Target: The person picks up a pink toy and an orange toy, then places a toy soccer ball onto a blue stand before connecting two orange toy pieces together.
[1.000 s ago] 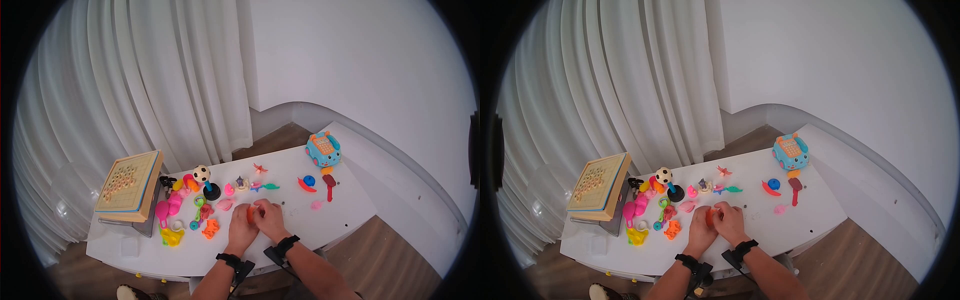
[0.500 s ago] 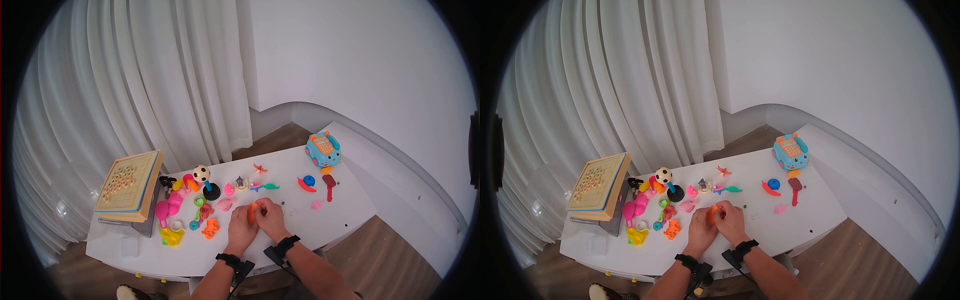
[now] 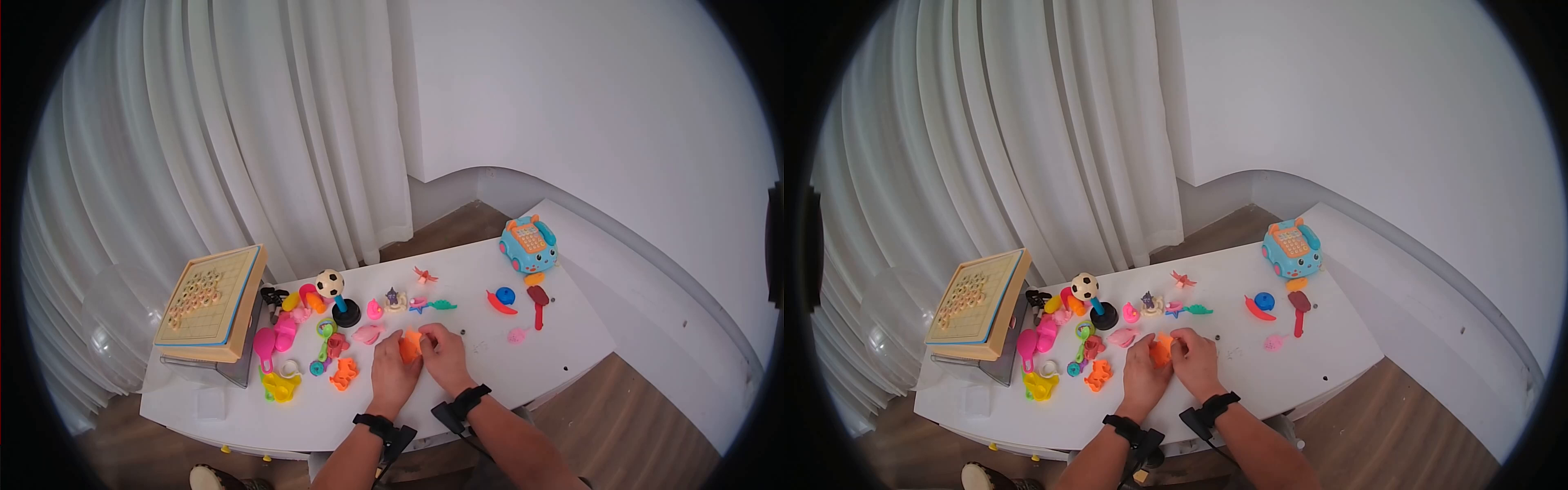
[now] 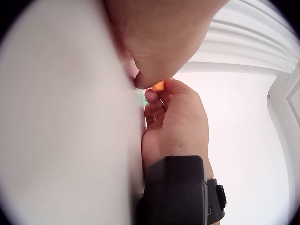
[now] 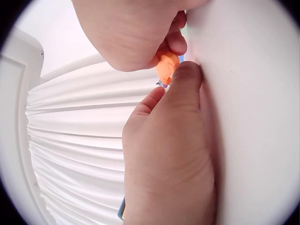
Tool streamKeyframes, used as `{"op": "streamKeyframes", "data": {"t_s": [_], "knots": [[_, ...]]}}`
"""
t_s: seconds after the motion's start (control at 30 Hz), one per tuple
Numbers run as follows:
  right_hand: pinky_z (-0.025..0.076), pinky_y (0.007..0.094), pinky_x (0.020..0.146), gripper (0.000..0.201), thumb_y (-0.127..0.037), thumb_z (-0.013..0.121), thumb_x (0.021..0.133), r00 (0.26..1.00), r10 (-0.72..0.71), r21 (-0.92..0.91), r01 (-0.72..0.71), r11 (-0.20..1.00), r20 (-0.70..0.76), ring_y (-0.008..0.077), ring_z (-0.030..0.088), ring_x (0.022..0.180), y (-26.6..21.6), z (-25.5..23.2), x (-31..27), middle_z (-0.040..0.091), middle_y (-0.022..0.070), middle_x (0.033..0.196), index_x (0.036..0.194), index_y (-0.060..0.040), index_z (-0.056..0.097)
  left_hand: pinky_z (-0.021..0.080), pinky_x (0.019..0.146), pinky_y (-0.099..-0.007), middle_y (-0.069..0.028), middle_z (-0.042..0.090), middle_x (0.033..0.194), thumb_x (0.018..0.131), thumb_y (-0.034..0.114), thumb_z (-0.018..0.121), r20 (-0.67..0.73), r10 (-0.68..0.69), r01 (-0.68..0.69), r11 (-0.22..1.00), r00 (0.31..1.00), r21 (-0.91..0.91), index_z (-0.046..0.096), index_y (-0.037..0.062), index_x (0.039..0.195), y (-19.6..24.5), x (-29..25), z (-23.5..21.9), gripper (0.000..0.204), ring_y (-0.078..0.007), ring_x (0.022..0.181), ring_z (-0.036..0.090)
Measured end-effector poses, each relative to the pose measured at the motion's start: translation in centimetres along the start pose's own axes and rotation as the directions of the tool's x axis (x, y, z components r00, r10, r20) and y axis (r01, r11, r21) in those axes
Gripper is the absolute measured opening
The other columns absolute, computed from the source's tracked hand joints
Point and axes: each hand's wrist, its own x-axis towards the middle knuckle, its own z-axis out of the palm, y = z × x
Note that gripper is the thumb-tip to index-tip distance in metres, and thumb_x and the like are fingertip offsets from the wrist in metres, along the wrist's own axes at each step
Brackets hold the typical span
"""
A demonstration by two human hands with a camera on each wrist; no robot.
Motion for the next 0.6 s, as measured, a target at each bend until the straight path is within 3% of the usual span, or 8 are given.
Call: {"op": "streamKeyframes", "data": {"t_s": [0.07,0.23,0.33,0.57,0.6], "knots": [[0.055,0.0439,0.075,0.009,-0.011,0.07,0.092,0.998,-0.046,-0.045,0.048,0.998,0.046,0.0317,0.07,0.073,-0.07,-0.09,0.04,0.074,0.0116,0.085,0.101,-0.0085,0.072,0.052,0.103,-0.0462,-0.0206,0.066,0.126,0.08,0.015,0.086,0.005,-0.005,0.005,1.0,1.0,0.001,0.056,0.0007,0.14,-0.13,0.05,0.1,0.068,-0.0397,0.12,0.061],[0.047,0.0461,0.094,0.01,-0.019,0.072,0.092,0.986,-0.118,-0.2,0.14,0.97,0.12,0.0285,0.07,0.094,0.15,0.03,-0.21,0.073,0.0058,0.097,0.098,-0.0113,0.074,0.052,0.103,-0.0464,-0.0202,0.067,0.124,0.08,0.011,0.083,-0.009,-0.002,0.002,1.0,1.0,-0.005,0.058,0.0012,0.138,-0.23,0.12,0.26,0.065,-0.0396,0.119,0.062],[0.044,0.0471,0.098,0.013,-0.021,0.071,0.093,0.978,-0.144,-0.263,0.18,0.948,0.151,0.0284,0.069,0.099,-0.55,-0.16,-0.37,0.072,0.0051,0.1,0.101,-0.0113,0.074,0.054,0.1,-0.0448,-0.0172,0.068,0.121,0.082,0.011,0.082,-0.01,0.037,-0.037,0.999,0.999,0.01,0.059,0.0026,0.137,-0.11,0.0,0.07,0.06,-0.0365,0.116,0.064],[0.043,0.047,0.101,0.02,-0.026,0.067,0.098,0.985,-0.118,-0.25,0.148,0.957,0.128,0.0291,0.07,0.095,-0.52,0.11,-0.35,0.075,0.0081,0.098,0.109,-0.0102,0.072,0.054,0.099,-0.0445,-0.0172,0.068,0.12,0.081,0.011,0.082,0.005,0.062,-0.062,0.998,0.998,-0.006,0.062,0.0043,0.132,-0.08,0.11,-0.13,0.055,-0.0367,0.115,0.064],[0.043,0.0467,0.101,0.021,-0.027,0.065,0.1,0.986,-0.036,-0.215,0.071,0.974,0.163,0.0289,0.07,0.092,-0.73,-0.15,-0.16,0.076,0.0086,0.095,0.109,-0.0099,0.072,0.054,0.099,-0.0446,-0.0173,0.068,0.12,0.081,0.012,0.082,-0.015,0.053,-0.054,0.999,0.998,-0.01,0.062,0.0041,0.131,-0.12,0.12,-0.05,0.054,-0.0372,0.115,0.064]]}}
